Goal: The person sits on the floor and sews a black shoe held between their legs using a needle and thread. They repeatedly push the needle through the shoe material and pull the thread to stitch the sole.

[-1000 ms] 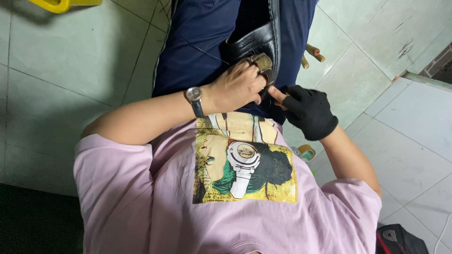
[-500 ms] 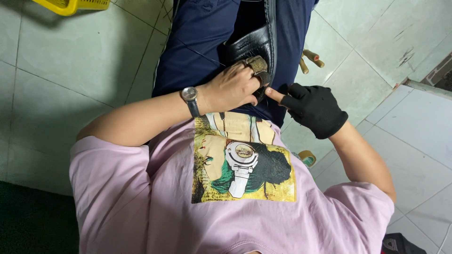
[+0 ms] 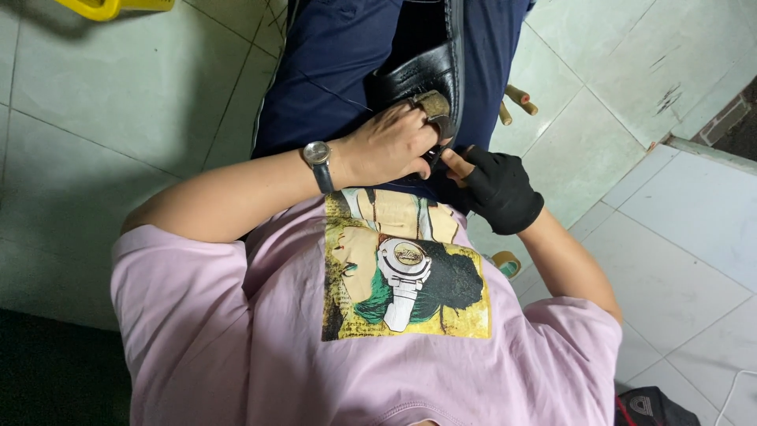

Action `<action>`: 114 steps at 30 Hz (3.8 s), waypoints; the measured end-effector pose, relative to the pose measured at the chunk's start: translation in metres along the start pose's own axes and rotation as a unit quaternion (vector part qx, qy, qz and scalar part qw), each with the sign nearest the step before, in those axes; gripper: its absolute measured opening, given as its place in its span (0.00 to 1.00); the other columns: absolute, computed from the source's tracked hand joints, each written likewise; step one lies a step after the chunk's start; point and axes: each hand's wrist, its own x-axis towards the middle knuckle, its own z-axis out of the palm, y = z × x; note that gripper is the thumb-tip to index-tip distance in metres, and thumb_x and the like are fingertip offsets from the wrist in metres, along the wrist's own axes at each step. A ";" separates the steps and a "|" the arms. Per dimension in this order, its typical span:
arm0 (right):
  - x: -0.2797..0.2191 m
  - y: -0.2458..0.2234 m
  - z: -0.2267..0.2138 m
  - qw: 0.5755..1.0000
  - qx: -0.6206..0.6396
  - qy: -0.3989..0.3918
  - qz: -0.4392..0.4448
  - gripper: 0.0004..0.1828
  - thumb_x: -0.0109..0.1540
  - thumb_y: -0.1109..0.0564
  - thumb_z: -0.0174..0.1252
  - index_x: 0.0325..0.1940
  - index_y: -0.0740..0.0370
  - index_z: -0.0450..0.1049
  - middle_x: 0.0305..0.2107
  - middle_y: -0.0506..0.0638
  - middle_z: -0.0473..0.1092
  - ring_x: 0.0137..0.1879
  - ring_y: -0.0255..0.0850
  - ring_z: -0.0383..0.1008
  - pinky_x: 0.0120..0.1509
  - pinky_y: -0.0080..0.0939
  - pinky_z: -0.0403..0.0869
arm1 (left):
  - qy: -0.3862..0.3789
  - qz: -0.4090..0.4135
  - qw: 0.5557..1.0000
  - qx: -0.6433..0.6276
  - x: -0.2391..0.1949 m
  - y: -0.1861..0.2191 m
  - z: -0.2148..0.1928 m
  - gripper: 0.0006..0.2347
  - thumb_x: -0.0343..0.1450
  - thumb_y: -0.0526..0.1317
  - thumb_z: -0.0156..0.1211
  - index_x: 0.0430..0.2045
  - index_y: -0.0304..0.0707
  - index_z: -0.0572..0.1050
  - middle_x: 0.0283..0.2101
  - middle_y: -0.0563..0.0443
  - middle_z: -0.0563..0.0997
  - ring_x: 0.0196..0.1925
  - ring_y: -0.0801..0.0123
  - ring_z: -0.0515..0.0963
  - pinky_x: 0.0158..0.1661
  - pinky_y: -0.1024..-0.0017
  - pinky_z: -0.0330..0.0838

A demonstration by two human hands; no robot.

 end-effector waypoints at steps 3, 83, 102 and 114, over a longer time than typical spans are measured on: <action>-0.001 -0.005 0.008 0.998 0.023 0.055 0.004 0.28 0.60 0.62 0.55 0.66 0.65 0.64 0.33 0.51 0.69 0.30 0.48 0.75 0.30 0.48 0.73 | -0.009 0.005 1.000 -0.004 0.001 0.003 0.004 0.21 0.59 0.53 0.69 0.25 0.33 0.70 0.27 0.41 0.70 0.32 0.50 0.75 0.39 0.60 0.68; 0.011 -0.039 -0.061 0.996 0.045 0.046 0.062 0.26 0.60 0.56 0.56 0.64 0.47 0.67 0.34 0.49 0.71 0.35 0.50 0.75 0.37 0.47 0.73 | 0.132 -0.250 0.849 -0.446 -0.028 0.040 -0.010 0.14 0.65 0.25 0.58 0.43 0.31 0.69 0.28 0.48 0.80 0.23 0.72 0.79 0.23 0.80 0.76; -0.015 -0.037 -0.017 0.928 0.185 0.081 0.312 0.31 0.63 0.52 0.54 0.71 0.41 0.57 0.44 0.53 0.71 0.46 0.57 0.73 0.43 0.59 0.72 | 0.132 -0.069 0.988 -0.030 -0.005 0.051 -0.018 0.26 0.63 0.47 0.70 0.54 0.43 0.70 0.37 0.39 0.77 0.41 0.47 0.78 0.40 0.60 0.72; 0.013 -0.058 0.004 0.579 0.704 0.376 0.165 0.20 0.65 0.59 0.46 0.55 0.80 0.61 0.30 0.67 0.67 0.17 0.34 0.63 0.20 0.27 0.64 | 0.169 -0.164 0.960 -0.149 0.012 0.033 -0.005 0.17 0.59 0.44 0.72 0.40 0.54 0.78 0.25 0.56 0.78 0.27 0.69 0.79 0.32 0.73 0.76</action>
